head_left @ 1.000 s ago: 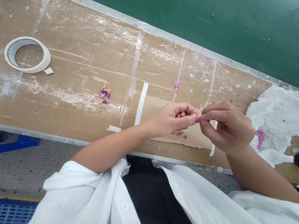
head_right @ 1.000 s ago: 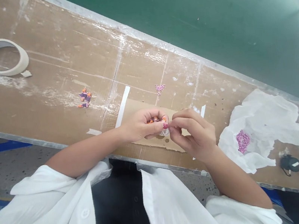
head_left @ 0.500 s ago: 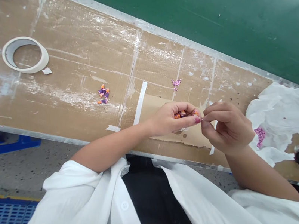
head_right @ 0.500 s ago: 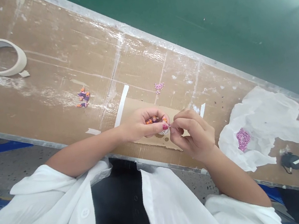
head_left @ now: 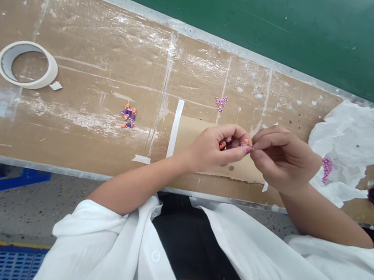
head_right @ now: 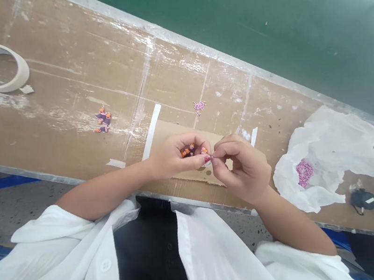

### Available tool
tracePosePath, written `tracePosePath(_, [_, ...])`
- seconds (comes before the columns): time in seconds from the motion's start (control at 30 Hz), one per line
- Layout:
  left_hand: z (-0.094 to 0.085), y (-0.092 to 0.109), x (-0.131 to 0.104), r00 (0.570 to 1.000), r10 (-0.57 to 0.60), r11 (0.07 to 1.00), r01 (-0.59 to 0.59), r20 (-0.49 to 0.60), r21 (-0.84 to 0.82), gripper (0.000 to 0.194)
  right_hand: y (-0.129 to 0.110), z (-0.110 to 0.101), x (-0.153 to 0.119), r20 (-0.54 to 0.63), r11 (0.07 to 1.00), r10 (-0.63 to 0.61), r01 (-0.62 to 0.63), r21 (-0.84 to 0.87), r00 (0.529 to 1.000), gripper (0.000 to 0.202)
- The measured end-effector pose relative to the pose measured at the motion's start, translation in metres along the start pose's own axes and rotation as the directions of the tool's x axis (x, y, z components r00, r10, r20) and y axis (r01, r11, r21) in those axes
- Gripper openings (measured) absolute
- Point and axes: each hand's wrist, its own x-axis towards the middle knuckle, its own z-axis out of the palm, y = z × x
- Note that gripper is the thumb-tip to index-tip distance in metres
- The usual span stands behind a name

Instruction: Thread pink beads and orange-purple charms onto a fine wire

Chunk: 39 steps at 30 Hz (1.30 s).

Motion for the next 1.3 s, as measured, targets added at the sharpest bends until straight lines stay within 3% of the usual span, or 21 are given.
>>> tracePosePath(0.2, [-0.001,-0.002,0.001,0.998,0.057,0.997,-0.055,-0.02,0.056,0.031,0.005,-0.007,-0.003,0.031,0.954,0.199,-0.201,0.223,0.979,0.008])
tracePosePath(0.3, [0.0,0.0,0.003,0.99,-0.026,0.999,0.02,-0.136,-0.049,0.035,0.009,-0.015,-0.004,0.073,0.971,0.193,-0.201,0.13,0.978,0.012])
tracePosePath(0.43, [0.001,0.006,0.005,0.96,-0.18,0.957,0.121,-0.213,-0.263,0.036,0.014,-0.024,-0.006,0.284,0.97,0.096,-0.026,-0.241,0.954,0.016])
tracePosePath(0.6, [0.004,0.01,0.007,0.928,-0.308,0.91,0.223,-0.209,-0.349,0.025,0.02,-0.024,-0.011,0.514,0.896,0.017,0.215,-0.389,0.857,0.013])
tracePosePath(0.9, [0.005,0.009,0.009,0.9,-0.382,0.882,0.286,-0.212,-0.375,0.022,0.02,-0.02,-0.014,0.566,0.865,0.022,0.268,-0.425,0.824,0.016])
tracePosePath(1.0, [0.005,0.009,0.008,0.898,-0.401,0.864,0.306,-0.18,-0.4,0.024,0.016,-0.022,-0.007,0.485,0.913,0.012,0.189,-0.363,0.874,0.013])
tracePosePath(1.13, [0.005,0.011,0.006,0.888,-0.445,0.82,0.353,-0.114,-0.451,0.027,0.008,-0.018,0.003,0.201,0.939,-0.018,0.086,-0.334,0.979,0.019])
tracePosePath(1.2, [0.005,0.011,0.006,0.879,-0.471,0.797,0.384,-0.08,-0.466,0.03,0.005,-0.012,0.006,0.09,0.927,-0.061,0.09,-0.364,0.994,0.02])
tracePosePath(1.3, [0.004,0.01,0.006,0.875,-0.485,0.769,0.42,-0.011,-0.483,0.034,0.002,-0.003,0.007,0.014,0.908,-0.123,0.119,-0.402,0.992,0.019])
